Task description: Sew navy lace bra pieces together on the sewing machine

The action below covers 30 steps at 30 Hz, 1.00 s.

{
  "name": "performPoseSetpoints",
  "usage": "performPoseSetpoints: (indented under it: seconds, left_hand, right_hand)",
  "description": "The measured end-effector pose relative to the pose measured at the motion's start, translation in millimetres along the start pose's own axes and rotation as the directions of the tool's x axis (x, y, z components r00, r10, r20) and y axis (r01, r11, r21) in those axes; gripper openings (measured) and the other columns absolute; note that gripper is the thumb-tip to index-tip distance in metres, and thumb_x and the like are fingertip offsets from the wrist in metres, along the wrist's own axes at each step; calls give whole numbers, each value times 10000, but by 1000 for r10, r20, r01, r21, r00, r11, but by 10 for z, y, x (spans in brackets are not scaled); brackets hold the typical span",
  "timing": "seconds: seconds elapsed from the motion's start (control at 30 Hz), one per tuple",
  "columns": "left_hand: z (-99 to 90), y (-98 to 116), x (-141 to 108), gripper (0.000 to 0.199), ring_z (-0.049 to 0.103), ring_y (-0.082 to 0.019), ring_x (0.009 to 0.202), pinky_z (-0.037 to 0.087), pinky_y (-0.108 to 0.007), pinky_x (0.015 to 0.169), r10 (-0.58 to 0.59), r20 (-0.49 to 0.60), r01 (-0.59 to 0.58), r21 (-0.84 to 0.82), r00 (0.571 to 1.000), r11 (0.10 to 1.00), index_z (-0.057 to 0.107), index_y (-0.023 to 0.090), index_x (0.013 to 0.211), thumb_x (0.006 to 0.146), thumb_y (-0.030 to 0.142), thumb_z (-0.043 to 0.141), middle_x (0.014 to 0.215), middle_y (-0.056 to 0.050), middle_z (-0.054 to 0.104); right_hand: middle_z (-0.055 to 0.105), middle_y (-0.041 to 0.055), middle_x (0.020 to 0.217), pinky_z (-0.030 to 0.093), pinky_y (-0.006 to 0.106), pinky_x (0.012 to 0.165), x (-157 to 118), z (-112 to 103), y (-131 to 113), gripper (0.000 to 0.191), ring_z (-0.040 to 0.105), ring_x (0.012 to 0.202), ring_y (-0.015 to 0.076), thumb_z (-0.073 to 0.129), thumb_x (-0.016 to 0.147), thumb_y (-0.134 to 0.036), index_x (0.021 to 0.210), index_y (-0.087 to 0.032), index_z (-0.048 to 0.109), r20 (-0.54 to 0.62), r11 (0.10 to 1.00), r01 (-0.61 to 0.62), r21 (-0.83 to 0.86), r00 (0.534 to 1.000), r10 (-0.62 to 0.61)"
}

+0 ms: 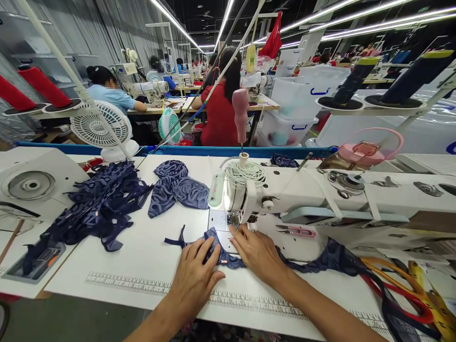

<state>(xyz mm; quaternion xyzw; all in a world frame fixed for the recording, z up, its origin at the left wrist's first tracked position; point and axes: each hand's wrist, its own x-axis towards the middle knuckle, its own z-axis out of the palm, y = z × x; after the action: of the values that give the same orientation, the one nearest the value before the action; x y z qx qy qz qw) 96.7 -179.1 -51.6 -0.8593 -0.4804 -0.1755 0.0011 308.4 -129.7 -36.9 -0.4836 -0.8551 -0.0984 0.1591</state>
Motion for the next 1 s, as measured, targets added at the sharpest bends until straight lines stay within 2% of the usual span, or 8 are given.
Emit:
performPoseSetpoints:
  seconds: [0.07,0.2,0.27,0.47,0.57,0.67,0.8,1.0]
  left_hand:
    - [-5,-22,7,435,430,-325,1285,405,-497,1016,14,4,-14,1,1000,1000,513,222,1354,939,350,526,1433,-106,491]
    - [-29,-59,50,429,414,-318,1310,378,-510,1046,34,43,-34,-23,998,999,512,236,1354,946,370,513,1448,-101,477]
    - [-30,-56,100,460,412,-311,1316,358,-521,1062,48,84,-45,-40,995,998,466,253,1391,949,377,508,1465,-83,461]
    - [35,-45,337,559,344,-326,1370,292,-572,1093,133,160,-122,-78,978,990,399,267,1431,914,404,565,1500,-80,414]
    - [69,-75,406,525,356,-324,1361,281,-579,1094,144,156,-138,-50,977,989,434,262,1404,915,404,565,1474,-89,446]
    - [92,-99,426,497,358,-316,1361,265,-574,1103,160,143,-158,-28,977,987,447,261,1392,931,422,533,1463,-81,460]
    - [113,-98,441,480,359,-305,1362,261,-565,1106,150,122,-148,-27,981,989,451,266,1391,944,437,499,1454,-76,472]
    - [110,-94,445,512,349,-301,1367,260,-559,1112,150,123,-148,-26,981,989,410,253,1422,942,398,513,1471,-75,451]
  right_hand:
    - [649,71,875,408,280,567,5,1,-1,259,583,681,180,457,975,-241,1176,-180,608,-2,1000,4,8,1000,-4]
    - [577,46,689,398,283,610,-3,-67,40,303,546,648,171,439,978,-248,779,-184,659,-89,1000,-15,-17,996,14]
    - [555,49,677,390,283,617,-35,-96,67,332,533,648,169,466,968,-246,687,-183,632,-158,999,-48,-25,986,43]
    - [587,57,774,413,291,626,-96,-74,96,234,540,658,166,463,965,-203,880,-173,679,-141,987,-43,157,988,65]
    - [591,56,758,426,285,614,-84,-44,109,239,547,663,162,460,969,-196,895,-165,685,-205,984,-23,175,977,59]
    - [616,68,793,455,293,626,-81,-10,124,234,570,711,175,454,973,-194,1039,-161,676,-240,984,28,176,971,16]
    - [631,83,819,485,321,641,-97,29,122,266,583,747,199,446,976,-202,1147,-155,645,-215,984,43,173,977,-5]
    - [642,67,841,480,323,688,-122,44,83,254,593,731,180,452,975,-229,1134,-171,641,-128,968,59,244,991,-29]
